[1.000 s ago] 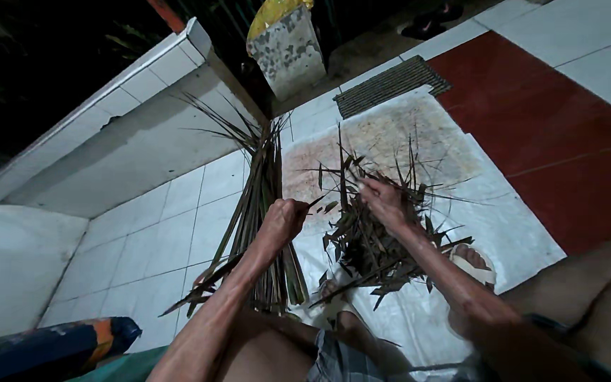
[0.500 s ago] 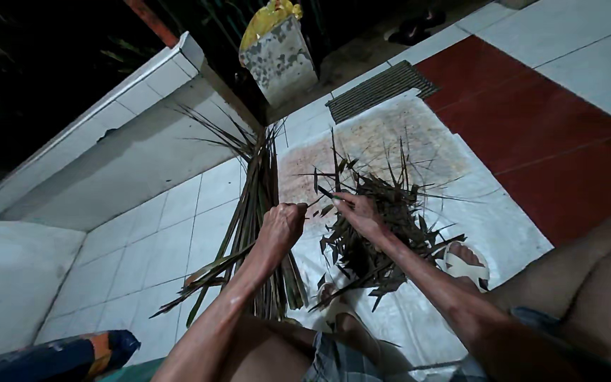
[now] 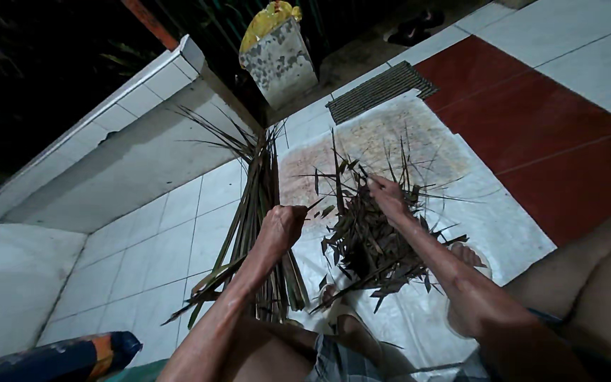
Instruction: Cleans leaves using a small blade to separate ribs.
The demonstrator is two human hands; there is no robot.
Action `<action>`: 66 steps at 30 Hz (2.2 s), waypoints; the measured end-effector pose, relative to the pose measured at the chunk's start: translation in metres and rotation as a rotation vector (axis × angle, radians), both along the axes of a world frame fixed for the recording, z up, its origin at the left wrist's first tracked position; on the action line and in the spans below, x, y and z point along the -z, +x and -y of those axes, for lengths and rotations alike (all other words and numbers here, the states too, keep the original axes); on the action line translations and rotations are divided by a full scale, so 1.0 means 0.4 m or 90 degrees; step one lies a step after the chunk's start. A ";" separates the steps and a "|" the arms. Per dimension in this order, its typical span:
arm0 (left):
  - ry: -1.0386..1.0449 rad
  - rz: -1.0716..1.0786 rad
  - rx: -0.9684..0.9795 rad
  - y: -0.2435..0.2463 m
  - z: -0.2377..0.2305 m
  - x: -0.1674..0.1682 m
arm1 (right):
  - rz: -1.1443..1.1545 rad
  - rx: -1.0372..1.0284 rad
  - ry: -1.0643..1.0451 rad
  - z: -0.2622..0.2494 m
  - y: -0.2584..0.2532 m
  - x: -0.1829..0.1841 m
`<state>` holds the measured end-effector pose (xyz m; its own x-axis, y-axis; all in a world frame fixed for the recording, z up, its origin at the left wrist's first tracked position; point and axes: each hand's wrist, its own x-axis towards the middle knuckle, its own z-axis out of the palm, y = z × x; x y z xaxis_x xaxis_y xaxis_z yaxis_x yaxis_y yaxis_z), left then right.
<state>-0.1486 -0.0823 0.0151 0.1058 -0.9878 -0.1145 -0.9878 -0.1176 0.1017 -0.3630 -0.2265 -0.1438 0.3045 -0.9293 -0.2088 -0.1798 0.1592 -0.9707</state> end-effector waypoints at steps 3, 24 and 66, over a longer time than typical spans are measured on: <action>-0.012 -0.096 -0.027 0.015 0.006 0.004 | 0.049 0.017 -0.023 -0.030 -0.012 -0.024; 0.099 -0.501 -0.074 0.034 -0.018 0.004 | 0.373 -0.088 0.117 -0.142 0.096 -0.129; -0.109 -0.166 -0.016 -0.004 0.006 -0.010 | 0.089 -0.229 -0.184 -0.161 0.094 -0.170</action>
<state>-0.1502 -0.0848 0.0192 0.1192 -0.9925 0.0268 -0.9230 -0.1009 0.3712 -0.3255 -0.1622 -0.0758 0.6240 -0.7740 0.1076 -0.0392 -0.1685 -0.9849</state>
